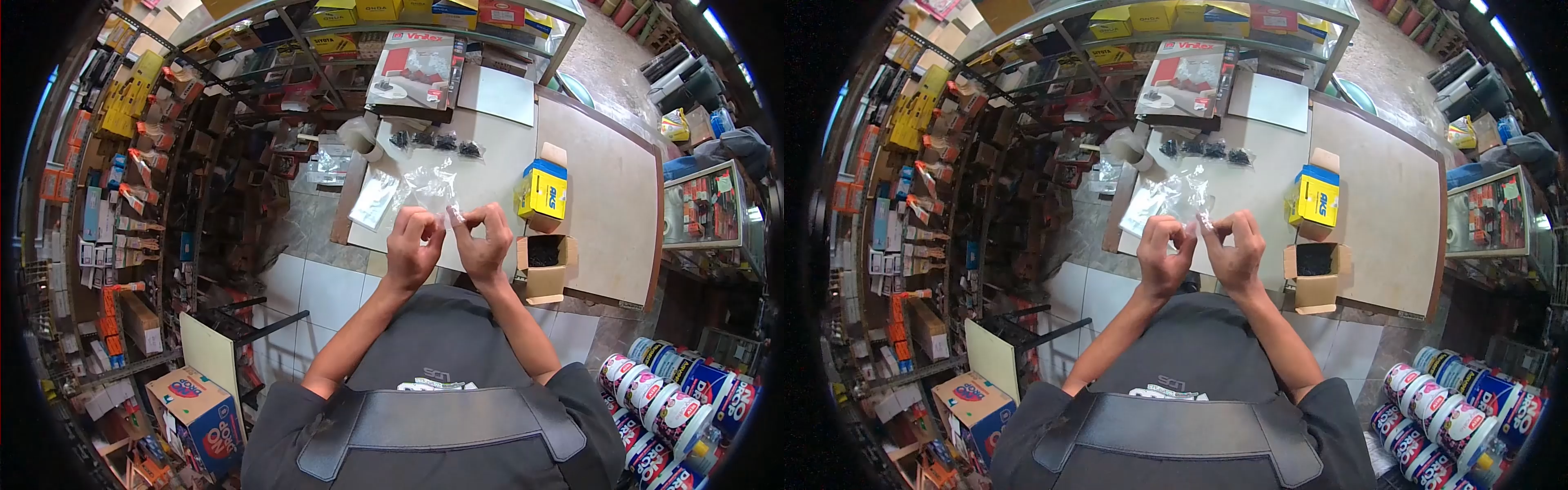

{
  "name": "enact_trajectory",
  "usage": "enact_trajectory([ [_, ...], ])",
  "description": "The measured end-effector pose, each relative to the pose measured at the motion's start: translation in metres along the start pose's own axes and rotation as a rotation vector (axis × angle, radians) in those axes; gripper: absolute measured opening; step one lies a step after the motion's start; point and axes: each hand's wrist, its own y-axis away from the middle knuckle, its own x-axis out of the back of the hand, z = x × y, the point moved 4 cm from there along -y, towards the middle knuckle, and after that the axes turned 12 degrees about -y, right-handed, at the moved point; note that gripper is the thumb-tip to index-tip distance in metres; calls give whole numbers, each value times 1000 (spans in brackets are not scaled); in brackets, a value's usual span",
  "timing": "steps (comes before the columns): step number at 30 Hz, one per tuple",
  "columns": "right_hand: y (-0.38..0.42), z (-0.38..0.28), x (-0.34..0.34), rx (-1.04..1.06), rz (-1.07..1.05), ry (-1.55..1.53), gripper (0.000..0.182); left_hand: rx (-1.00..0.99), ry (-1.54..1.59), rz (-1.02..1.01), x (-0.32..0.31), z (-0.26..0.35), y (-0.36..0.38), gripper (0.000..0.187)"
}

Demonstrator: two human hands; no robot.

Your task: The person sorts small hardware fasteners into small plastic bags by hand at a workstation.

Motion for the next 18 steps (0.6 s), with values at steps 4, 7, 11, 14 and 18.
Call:
enact_trajectory([
  [4,-3,-10,-3,95,-27,61,26,-8,30,15,-1,0,2,24],
  [7,-1,-9,-5,116,-32,21,26,-10,37,31,1,2,-1,24],
  [11,4,5,-3,33,68,-35,23,24,-12,11,-2,-4,2,24],
  [14,8,0,-8,43,114,-86,23,67,29,34,-1,-4,2,23],
  [18,-2,-17,-5,207,93,131,24,22,21,80,7,0,-1,23],
])
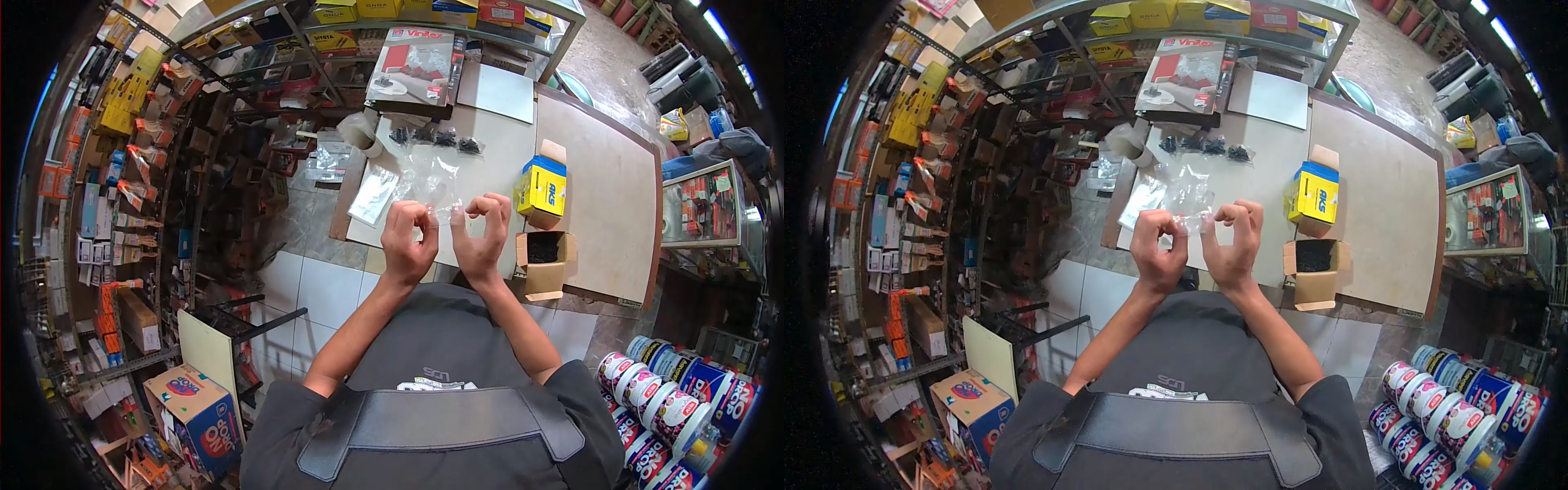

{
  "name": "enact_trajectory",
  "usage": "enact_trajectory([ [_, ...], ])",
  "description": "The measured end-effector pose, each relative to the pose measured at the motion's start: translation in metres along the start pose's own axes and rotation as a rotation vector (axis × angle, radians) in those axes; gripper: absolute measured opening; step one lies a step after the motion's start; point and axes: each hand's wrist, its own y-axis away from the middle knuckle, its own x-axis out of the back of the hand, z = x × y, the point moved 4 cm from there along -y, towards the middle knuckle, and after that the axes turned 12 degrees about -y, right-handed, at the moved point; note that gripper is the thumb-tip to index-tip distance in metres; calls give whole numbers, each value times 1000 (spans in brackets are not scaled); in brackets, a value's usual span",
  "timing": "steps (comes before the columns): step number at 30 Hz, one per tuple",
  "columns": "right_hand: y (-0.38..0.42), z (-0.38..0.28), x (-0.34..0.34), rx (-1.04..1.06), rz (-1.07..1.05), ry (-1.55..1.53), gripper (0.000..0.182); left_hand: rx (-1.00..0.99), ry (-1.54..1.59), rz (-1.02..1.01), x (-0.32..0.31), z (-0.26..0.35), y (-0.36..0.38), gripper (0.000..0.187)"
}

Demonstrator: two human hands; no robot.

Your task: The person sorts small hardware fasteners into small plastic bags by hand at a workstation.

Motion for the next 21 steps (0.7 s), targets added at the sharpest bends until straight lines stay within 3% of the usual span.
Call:
enact_trajectory([
  [6,19,15,-3,-125,-64,-224,25,-6,6,-3,0,2,5,20],
  [8,20,18,0,-171,20,-214,23,-1,-6,-2,0,1,6,18],
  [11,19,14,0,-133,42,-210,21,-93,-59,57,2,10,3,18],
  [16,11,1,0,-97,8,-147,23,34,10,-10,1,8,5,22],
  [21,15,4,-1,-154,94,-246,20,-2,-17,46,1,4,5,26],
])
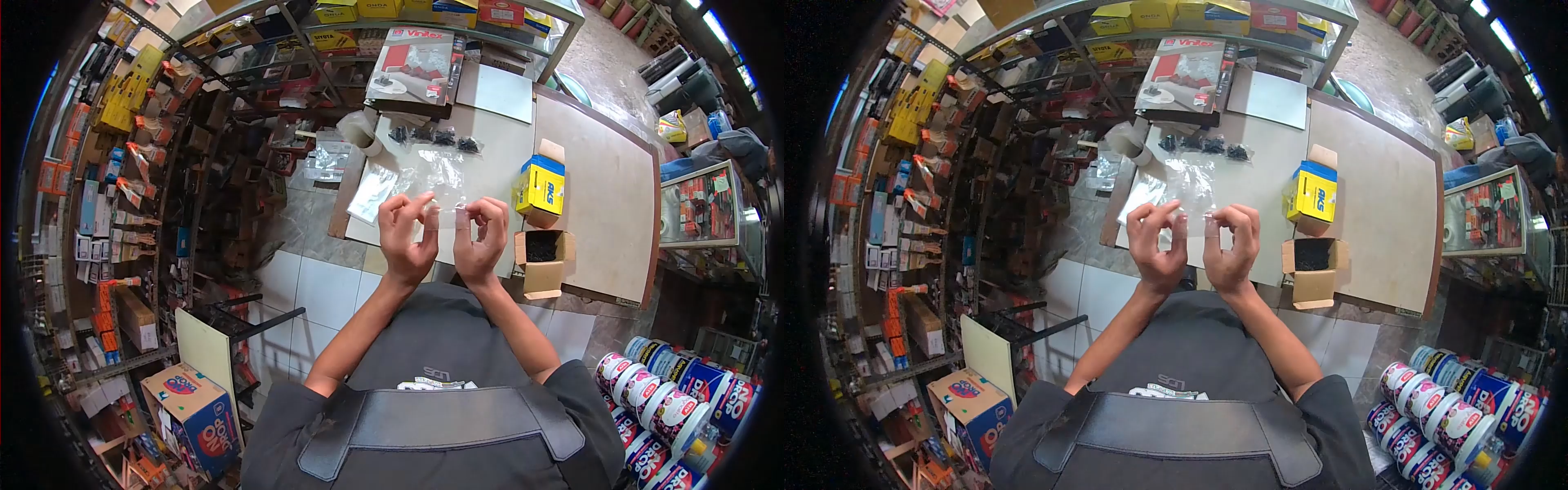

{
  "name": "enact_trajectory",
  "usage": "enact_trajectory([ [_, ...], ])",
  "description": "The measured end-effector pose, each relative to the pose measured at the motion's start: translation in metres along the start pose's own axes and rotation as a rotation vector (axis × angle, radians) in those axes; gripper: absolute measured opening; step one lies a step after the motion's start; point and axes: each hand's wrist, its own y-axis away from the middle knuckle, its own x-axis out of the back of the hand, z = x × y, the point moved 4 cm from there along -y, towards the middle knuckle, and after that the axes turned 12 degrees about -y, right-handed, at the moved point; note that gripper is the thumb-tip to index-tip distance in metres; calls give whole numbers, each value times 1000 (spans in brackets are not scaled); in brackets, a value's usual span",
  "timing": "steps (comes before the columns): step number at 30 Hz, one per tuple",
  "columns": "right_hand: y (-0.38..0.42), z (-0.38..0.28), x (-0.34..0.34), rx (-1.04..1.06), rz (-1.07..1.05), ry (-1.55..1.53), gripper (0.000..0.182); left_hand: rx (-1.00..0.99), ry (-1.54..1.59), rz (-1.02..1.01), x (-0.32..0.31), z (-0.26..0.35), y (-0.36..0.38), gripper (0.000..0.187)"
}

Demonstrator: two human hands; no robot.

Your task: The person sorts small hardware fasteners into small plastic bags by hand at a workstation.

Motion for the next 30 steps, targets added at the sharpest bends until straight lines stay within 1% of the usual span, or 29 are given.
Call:
enact_trajectory([
  [1,1,3,3,36,-23,17,19,9,19,45,0,-3,2,28],
  [2,1,3,4,72,-45,34,18,10,19,44,-1,-6,4,28],
  [4,3,2,3,45,-45,1,19,-52,100,28,-1,-7,7,30],
  [5,4,2,2,19,-45,-33,21,-52,100,27,-1,-5,9,30],
  [7,8,7,3,31,-32,-43,22,-19,78,-15,-3,-1,13,30],
  [8,9,9,3,42,-20,-52,23,-19,87,-9,-3,-3,13,25],
  [9,11,10,3,42,-18,-52,23,-20,88,-11,-5,-3,14,25],
  [11,13,10,2,86,-5,-49,26,68,97,80,-4,-5,13,26],
  [15,12,1,-1,131,-76,-30,27,10,111,95,0,0,6,18],
  [17,10,-4,-4,128,-128,-56,25,7,98,102,4,3,2,21],
  [21,12,-5,-7,132,-119,-54,24,2,74,95,9,9,-4,28],
  [23,10,-6,-6,180,-155,-8,26,43,6,50,9,10,-5,35],
  [24,9,-5,-5,181,-155,-8,26,43,5,51,8,10,-6,35],
  [26,9,-8,-6,243,-193,16,26,34,54,26,5,9,-8,42],
  [30,11,-11,-7,204,-170,3,25,70,75,45,8,12,-10,40],
])
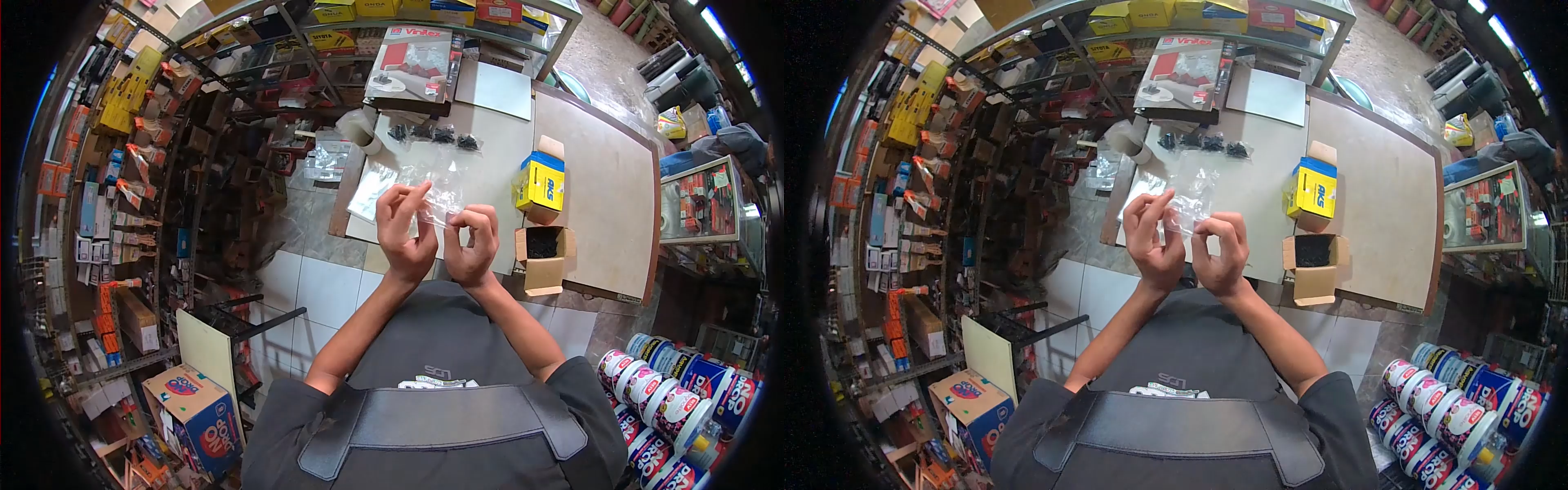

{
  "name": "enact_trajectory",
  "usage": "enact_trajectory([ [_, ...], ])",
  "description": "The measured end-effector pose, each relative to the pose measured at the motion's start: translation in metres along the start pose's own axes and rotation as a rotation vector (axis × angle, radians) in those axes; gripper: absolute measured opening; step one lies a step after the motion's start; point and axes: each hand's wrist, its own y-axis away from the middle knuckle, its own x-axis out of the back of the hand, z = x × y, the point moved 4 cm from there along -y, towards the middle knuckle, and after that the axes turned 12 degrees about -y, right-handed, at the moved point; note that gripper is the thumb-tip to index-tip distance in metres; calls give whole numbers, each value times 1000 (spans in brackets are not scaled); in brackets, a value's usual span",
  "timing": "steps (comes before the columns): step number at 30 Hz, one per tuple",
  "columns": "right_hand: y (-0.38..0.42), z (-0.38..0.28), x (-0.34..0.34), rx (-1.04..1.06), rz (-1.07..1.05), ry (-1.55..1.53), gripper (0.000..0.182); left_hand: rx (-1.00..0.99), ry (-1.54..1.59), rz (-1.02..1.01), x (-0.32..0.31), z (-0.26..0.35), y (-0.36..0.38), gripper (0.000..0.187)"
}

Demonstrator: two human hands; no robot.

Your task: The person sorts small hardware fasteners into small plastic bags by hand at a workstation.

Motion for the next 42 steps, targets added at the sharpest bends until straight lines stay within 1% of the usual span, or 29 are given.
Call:
enact_trajectory([
  [2,-1,0,1,-52,52,-4,24,30,43,71,-1,-9,5,27],
  [3,-3,-3,1,-53,52,-3,24,30,43,70,-1,-11,7,27],
  [5,-7,-6,0,-86,80,-7,23,-40,23,45,-1,-14,10,18],
  [9,1,5,4,-70,113,-1,24,-93,39,10,-2,-18,16,22],
  [11,4,7,7,-63,53,17,26,-12,77,11,-3,-19,15,23],
  [15,0,4,4,-27,93,17,27,34,61,51,-3,-13,11,24],
  [17,-4,2,5,-103,215,-28,25,31,122,87,-3,-16,12,23],
  [18,-5,0,3,-104,215,-28,25,32,121,87,-3,-17,13,23],
  [20,-3,6,2,-299,235,-150,25,98,164,78,-5,-20,16,22],
  [21,-2,9,2,-299,235,-148,25,99,165,77,-5,-21,18,22],
  [23,1,14,1,-251,198,-114,26,204,211,44,-7,-26,24,21],
  [24,2,15,1,-253,197,-114,26,206,210,45,-6,-26,25,21],
  [26,1,13,2,-205,204,-46,29,311,285,34,-8,-27,27,22],
  [27,1,13,2,-206,203,-46,29,312,284,34,-8,-30,29,22],
  [29,0,9,2,-142,169,17,32,210,188,26,-6,-33,29,24],
  [32,-1,6,2,-104,119,21,35,166,108,33,-1,-31,27,26],
  [36,-1,7,2,-138,172,31,30,180,132,74,1,-25,22,26],
  [38,-6,0,0,-66,147,38,25,140,119,37,0,-27,23,22],
  [39,-5,0,-2,-68,148,39,25,141,119,35,0,-27,23,22],
  [41,-3,-1,-3,-28,164,31,23,228,244,50,-3,-28,23,19],
  [42,-2,-1,-3,-27,165,32,23,227,245,49,-4,-27,24,19],
])
